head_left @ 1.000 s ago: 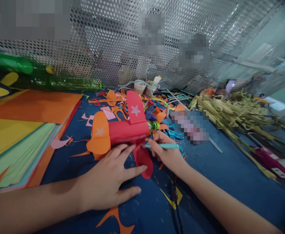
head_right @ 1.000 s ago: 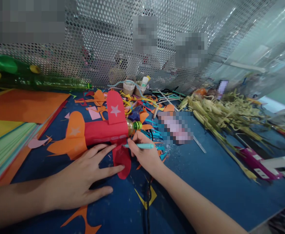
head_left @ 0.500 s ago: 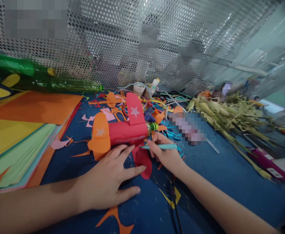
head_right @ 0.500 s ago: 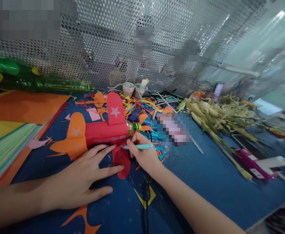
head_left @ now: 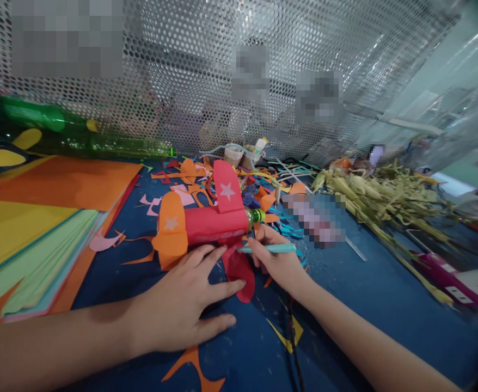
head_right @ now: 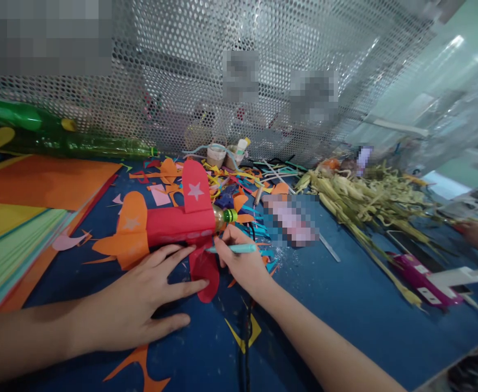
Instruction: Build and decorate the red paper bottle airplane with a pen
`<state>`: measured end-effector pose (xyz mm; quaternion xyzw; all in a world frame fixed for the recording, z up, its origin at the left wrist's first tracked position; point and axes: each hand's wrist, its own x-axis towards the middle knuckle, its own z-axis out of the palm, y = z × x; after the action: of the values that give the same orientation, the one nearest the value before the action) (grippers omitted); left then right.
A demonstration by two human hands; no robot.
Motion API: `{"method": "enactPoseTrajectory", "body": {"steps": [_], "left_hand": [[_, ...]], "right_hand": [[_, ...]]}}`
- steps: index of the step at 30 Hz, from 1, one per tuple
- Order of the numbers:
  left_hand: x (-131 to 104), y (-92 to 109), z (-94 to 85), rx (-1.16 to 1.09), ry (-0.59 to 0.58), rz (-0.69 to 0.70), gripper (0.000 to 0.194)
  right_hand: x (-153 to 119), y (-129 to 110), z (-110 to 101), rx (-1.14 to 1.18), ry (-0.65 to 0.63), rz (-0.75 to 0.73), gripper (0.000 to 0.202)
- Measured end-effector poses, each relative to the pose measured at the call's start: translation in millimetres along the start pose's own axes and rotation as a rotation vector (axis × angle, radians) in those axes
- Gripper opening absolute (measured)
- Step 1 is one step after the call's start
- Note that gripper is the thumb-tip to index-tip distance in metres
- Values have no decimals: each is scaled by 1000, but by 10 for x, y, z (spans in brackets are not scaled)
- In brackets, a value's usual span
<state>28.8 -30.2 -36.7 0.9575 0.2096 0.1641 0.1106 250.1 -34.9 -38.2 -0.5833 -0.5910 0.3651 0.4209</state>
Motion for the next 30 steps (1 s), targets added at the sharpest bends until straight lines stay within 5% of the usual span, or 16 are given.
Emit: {"method": "enactPoseTrajectory", "body": {"steps": [30], "left_hand": [[8,1,-11,7,-62,-15,47]], "right_hand": [[3,19,6,70,2,27,26]]}}
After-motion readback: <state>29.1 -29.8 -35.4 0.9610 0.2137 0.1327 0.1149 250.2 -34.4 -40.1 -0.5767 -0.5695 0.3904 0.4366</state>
